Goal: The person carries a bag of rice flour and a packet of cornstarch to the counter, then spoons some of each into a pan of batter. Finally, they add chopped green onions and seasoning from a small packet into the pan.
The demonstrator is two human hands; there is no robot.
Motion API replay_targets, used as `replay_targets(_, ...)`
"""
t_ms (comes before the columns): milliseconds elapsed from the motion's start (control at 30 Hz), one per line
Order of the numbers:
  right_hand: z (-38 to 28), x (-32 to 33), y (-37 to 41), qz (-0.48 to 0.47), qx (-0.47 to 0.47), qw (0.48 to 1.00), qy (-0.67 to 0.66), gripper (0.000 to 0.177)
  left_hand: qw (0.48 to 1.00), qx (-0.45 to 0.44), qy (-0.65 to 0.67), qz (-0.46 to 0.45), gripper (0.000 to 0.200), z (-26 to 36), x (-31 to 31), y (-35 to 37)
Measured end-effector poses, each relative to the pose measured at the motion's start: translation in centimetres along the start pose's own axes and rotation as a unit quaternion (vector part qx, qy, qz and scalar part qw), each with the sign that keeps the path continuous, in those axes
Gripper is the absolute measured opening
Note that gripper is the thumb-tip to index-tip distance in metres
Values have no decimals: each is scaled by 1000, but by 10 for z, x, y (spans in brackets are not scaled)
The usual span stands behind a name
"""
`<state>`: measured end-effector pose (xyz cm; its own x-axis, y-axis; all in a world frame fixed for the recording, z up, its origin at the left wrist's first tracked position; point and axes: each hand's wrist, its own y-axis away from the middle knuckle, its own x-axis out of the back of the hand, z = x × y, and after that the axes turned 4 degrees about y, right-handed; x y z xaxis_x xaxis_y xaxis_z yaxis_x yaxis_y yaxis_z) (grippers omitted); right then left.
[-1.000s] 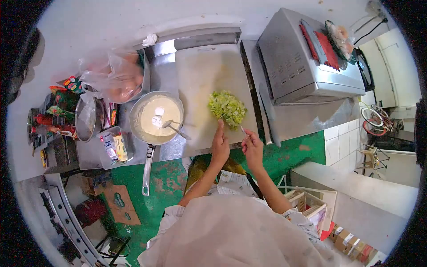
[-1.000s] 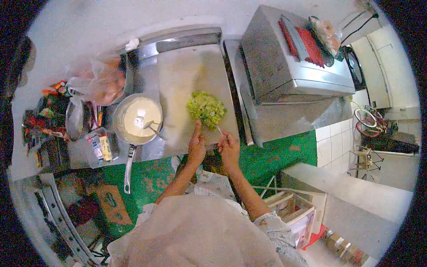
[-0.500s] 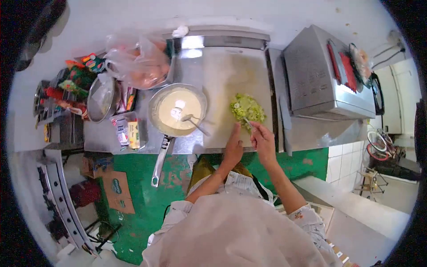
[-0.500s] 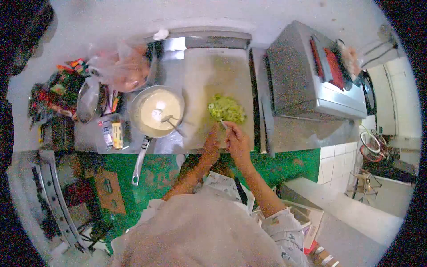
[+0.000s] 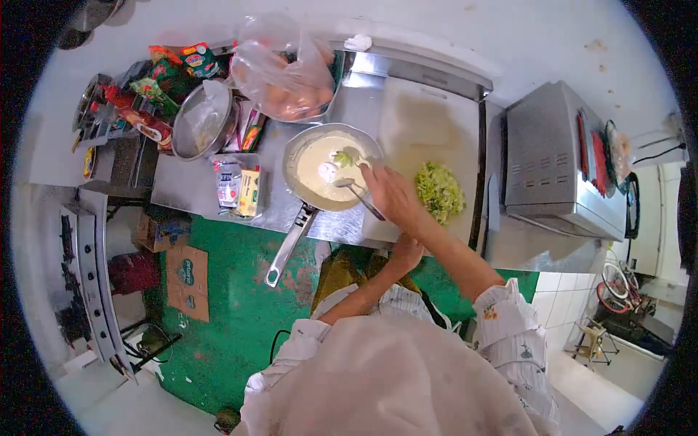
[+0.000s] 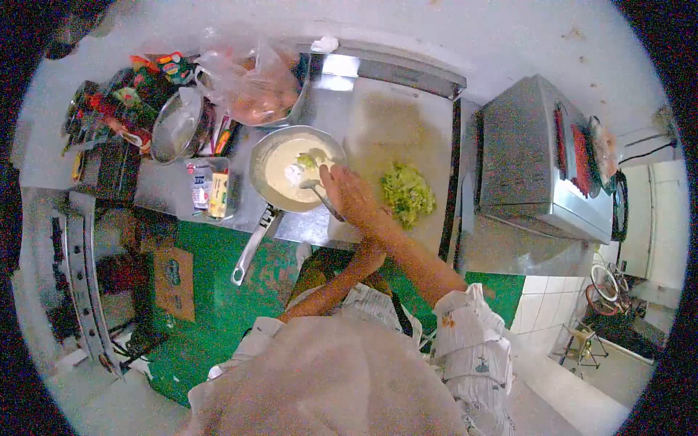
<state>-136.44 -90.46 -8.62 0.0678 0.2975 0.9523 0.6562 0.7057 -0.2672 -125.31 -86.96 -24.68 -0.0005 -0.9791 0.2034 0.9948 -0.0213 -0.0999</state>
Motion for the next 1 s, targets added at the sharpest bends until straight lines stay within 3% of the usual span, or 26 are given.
replay_targets(133, 5, 6, 2, -43, 30, 997, 58, 45, 998, 44, 38, -5, 36, 27, 12, -4)
replay_targets(200, 16, 3, 8, -40, -35, 998, 30, 42, 985, 128, -1, -112, 42, 45, 29, -3)
replay_targets(233, 21, 0, 14, -39, -38, 998, 31, 42, 985, 127, -1, -115, 42, 45, 31, -4)
replay_targets(300, 27, -3, 30, 104, -96, 988, -68, 35, 975, 157, -17, -158, 45, 47, 33, -7)
replay_targets(333, 29, 4, 40, 105, -100, 987, -67, 35, 974, 156, -18, -163, 45, 45, 29, -7)
replay_targets(400, 31, 23, 69, 92, -313, 901, -286, 27, 999, 37, 20, 12, 62, 41, 18, -6)
replay_targets(433, 33, 30, 85, 94, -320, 899, -283, 27, 999, 37, 22, 4, 62, 46, 19, -7)
replay_targets(500, 36, 44, 120, 186, -436, 822, -317, 21, 1000, 4, 26, 6, 67, 51, 26, -10)
replay_targets(533, 39, 46, 140, 191, -445, 819, -308, 21, 999, 2, 33, -6, 67, 50, 26, -12)
replay_targets(600, 42, 39, 182, 144, -514, 817, -219, 22, 994, 84, 67, -4, 63, 47, 25, -13)
replay_targets(700, 31, 29, 220, 115, -510, 846, -101, 22, 995, 89, 52, 10, 58, 65, 30, -17)
replay_targets(733, 25, 30, 226, 161, -480, 859, -82, 22, 998, 65, 13, 24, 53, 64, 30, -17)
replay_targets(867, 13, 36, 238, 87, -542, 832, -77, 21, 998, 55, 19, 24, 53, 64, 34, -29)
replay_targets(1000, 8, 32, 237, 32, -583, 794, -168, 19, 997, 83, 0, 10, 53, 62, 36, -34)
